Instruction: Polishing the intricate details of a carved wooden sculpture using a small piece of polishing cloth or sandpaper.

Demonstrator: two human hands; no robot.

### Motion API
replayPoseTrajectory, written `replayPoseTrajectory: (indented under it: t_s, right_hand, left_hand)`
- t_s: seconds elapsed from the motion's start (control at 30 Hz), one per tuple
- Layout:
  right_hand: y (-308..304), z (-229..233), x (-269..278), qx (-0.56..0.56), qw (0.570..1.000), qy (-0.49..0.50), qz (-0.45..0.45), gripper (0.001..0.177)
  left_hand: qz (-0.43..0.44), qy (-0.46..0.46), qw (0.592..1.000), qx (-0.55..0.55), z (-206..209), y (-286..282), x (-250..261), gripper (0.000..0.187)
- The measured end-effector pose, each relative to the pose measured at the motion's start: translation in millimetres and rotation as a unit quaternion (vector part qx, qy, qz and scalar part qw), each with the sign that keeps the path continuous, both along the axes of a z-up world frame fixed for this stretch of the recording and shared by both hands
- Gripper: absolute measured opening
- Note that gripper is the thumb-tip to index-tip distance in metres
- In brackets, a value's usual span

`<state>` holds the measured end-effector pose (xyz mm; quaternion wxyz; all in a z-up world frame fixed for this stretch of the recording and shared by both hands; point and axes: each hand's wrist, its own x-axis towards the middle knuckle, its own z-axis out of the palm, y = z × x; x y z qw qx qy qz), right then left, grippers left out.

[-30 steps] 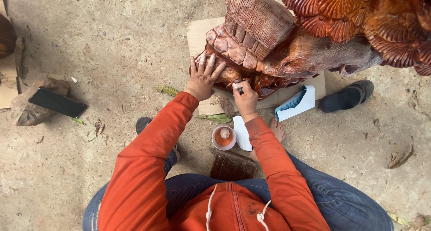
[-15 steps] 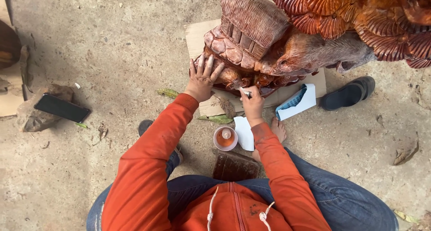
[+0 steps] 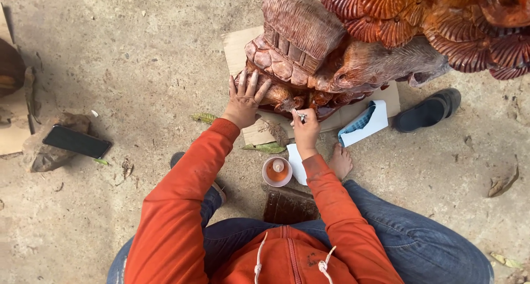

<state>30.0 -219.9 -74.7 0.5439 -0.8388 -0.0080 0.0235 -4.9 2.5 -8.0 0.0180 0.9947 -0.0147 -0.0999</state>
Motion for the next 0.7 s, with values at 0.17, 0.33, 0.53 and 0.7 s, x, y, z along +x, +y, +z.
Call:
replayPoseTrajectory:
  t_s: [0.17,0.33,0.53,0.7]
  right_hand:
    - [15,57,-12,0.168,0.979,0.085,-0.073,0.011]
    - [22,64,-32,0.383,0.863,0.299,-0.141,0.02]
    - [27,26,-40,0.496,0.748,0.44,-0.043,0.008]
    - [29,72,-44,0.412,0.851,0.325,0.031,0.043]
  left_hand:
    - [0.01,0.026,1.0,-0.004,9,0,1,0.126]
    - [0.045,-0.015,0.991,-0.123,42,-30,-9,0.106]
    - [0.145,-0.095,0.865,-0.471,22,-61,-31,0.032]
    - [0.322,-0.085,0.744,-0.579,45,-51,-20,0.029]
